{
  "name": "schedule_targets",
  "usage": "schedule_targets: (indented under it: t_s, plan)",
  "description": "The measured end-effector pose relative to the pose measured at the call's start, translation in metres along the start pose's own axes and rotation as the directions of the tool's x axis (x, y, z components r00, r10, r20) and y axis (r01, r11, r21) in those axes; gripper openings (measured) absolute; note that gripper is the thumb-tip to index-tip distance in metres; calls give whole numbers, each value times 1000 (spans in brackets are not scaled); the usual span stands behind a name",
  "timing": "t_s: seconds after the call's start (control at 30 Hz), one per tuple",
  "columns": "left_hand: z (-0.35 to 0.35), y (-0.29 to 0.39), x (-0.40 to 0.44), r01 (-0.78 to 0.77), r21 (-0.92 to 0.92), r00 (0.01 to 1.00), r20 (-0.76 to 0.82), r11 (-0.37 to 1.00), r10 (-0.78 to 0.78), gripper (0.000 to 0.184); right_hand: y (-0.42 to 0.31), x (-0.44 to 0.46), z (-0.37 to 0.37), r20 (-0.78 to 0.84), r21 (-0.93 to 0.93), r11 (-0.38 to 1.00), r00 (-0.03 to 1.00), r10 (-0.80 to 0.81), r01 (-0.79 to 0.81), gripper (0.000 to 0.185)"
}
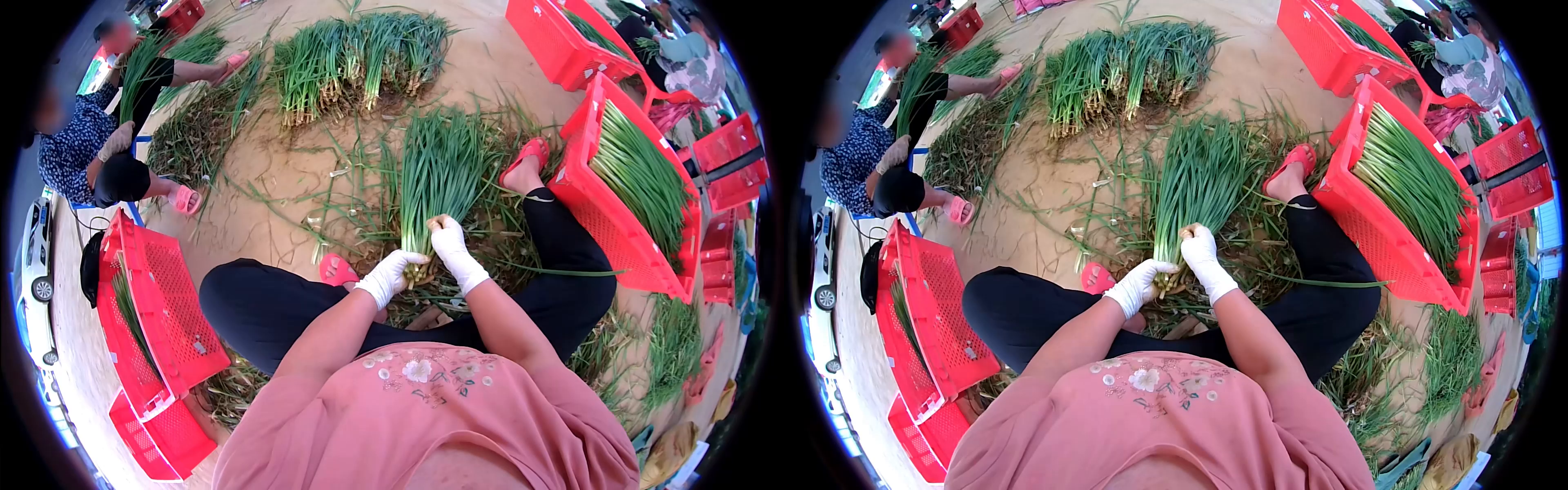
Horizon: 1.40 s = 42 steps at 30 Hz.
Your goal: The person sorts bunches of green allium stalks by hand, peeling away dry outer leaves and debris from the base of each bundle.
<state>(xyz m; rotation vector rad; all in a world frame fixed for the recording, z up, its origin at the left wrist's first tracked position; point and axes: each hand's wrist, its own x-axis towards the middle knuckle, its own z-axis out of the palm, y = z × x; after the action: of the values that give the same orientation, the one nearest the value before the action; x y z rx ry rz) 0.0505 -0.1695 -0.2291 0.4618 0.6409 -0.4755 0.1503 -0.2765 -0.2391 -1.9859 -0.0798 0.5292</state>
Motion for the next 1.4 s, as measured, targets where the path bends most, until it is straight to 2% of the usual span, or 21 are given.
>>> schedule_targets:
  t_s: [0.03,0.1,0.17,0.23,0.3,0.37,0.4,0.43,0.5,0.57,0.63,0.7,0.73,0.83,0.93,1.0,1.17,1.27,1.3,1.37,1.4]
  plan:
    - [-1,-2,0,-5,7,1000,-2,1000,5,30,-6,-1,-4,-87,149,988,994,61,-48,13]
    - [1,0,-1,20,-4,1000,1,1000,-20,29,-18,3,-15,-78,366,911,969,235,-191,11]
    - [4,1,-2,30,6,999,-36,1000,-30,30,-19,4,-17,69,114,987,990,-121,113,12]
    - [5,-1,2,3,48,999,-52,999,0,30,-27,-4,-6,128,-232,893,922,-364,385,14]
    - [4,-4,5,-27,87,997,-72,996,33,30,-26,1,4,258,-336,855,912,-319,394,14]
    - [3,-3,5,-21,118,993,-111,993,34,29,-30,6,8,97,-152,938,949,-300,312,13]
    - [1,-3,5,0,131,995,-101,991,14,28,-29,10,4,79,21,993,990,-117,116,12]
    - [2,-2,2,3,124,995,-102,992,9,28,-23,19,-2,94,268,963,996,-4,-21,10]
    - [5,1,-1,-2,58,1000,-18,998,3,21,-53,9,-32,-1,667,730,979,202,-150,8]
    - [9,2,-2,20,35,999,-48,999,-18,27,-46,9,-54,-13,624,776,992,128,-92,7]
    - [11,4,-7,0,-22,1000,-31,1000,-1,36,-50,-9,-63,156,366,926,987,35,-91,12]
    - [2,4,-1,13,-44,1000,24,999,-12,44,-38,-14,-48,372,170,969,922,105,-179,22]
    - [9,5,-4,6,-49,1000,-14,999,-6,45,-39,-21,-37,356,-4,992,927,120,-127,28]
    - [14,4,-8,-23,-87,999,-41,996,19,45,-44,-27,-18,385,-469,878,917,104,98,42]
    - [9,4,-7,-38,-102,999,-18,994,37,45,-40,-29,-16,429,-408,908,898,101,92,37]
    - [1,2,3,-67,-112,998,-3,991,67,43,-32,-30,-16,400,-145,983,902,164,-115,30]
    - [-14,0,17,-69,-5,997,18,998,69,44,-17,-30,-14,346,-321,946,935,75,43,27]
    - [18,8,-5,-23,-117,999,-27,993,20,39,-27,-38,-26,373,170,933,897,236,-316,31]
    - [15,9,0,-21,-118,1000,-24,993,18,39,-27,-39,-25,371,169,933,898,237,-316,31]
    - [9,9,6,52,-62,998,20,997,-51,35,-33,-45,-26,203,55,995,977,65,-78,26]
    - [7,8,8,46,14,998,-45,999,-46,31,-38,-43,-36,241,219,957,961,134,-189,22]
